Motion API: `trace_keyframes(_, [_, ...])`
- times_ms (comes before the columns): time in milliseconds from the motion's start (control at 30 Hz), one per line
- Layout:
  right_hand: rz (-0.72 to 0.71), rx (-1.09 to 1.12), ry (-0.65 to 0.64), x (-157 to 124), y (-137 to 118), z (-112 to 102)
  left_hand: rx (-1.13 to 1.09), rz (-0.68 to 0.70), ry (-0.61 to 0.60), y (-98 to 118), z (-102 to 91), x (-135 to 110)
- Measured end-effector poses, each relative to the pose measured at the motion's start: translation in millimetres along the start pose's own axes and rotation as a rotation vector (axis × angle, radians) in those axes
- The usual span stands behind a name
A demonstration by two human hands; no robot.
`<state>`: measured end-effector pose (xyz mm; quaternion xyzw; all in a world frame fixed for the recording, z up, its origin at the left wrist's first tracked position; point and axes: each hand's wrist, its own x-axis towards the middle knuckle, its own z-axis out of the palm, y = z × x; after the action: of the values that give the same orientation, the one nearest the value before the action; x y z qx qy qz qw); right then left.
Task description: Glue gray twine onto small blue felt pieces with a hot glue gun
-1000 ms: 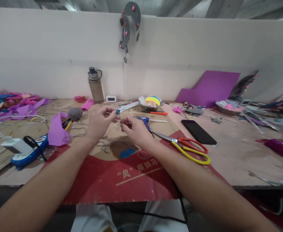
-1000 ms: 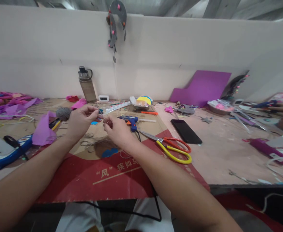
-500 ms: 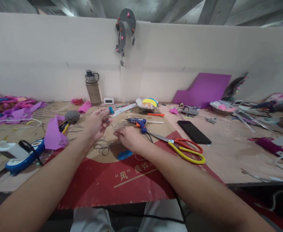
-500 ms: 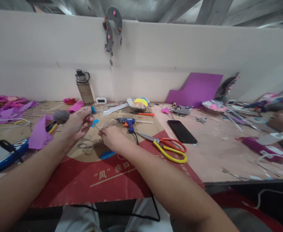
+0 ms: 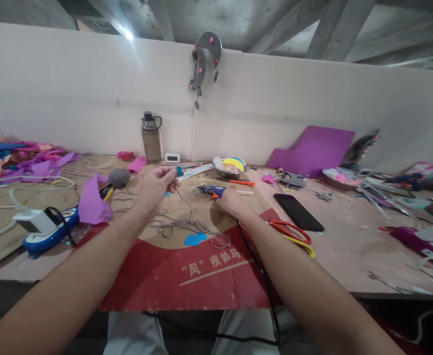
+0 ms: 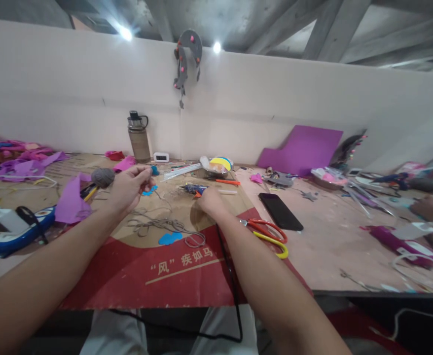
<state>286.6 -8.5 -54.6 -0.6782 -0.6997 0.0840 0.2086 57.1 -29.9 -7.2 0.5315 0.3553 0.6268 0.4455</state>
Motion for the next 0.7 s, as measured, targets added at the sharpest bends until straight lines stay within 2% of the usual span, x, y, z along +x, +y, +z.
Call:
trace_keyframes(133, [0.03, 0.068, 0.035, 2.7, -3.4, -3.1, 0.023, -0.019, 0.03, -1.9, -1.8, 1.0])
trace_keyframes(267, [0.08, 0.272, 0.207, -4.8, -20.2, -18.6, 0.025, -0.014, 0.073, -3.0, -5.6, 4.4])
trace_keyframes(367, [-0.009, 0.509, 0.28, -13.6, -34.0, -27.8, 0.007, -0.011, 0.122, -3.1, -7.9, 6.7])
trace_keyframes(533, [-0.207, 0.882, 0.201, -26.6, -49.7, -28.8, -0.017, -0.028, 0.163, -3.5, -9.0, 9.1])
trace_keyframes(633, [-0.332, 0.958, 0.137, -35.2, -57.3, -27.5, -0.025, -0.03, 0.173, -4.1, -9.8, 10.2])
trace_keyframes(700, [-0.387, 0.871, 0.173, -40.3, -60.6, -26.8, -0.02, -0.03, 0.174, -3.9, -10.4, 10.7])
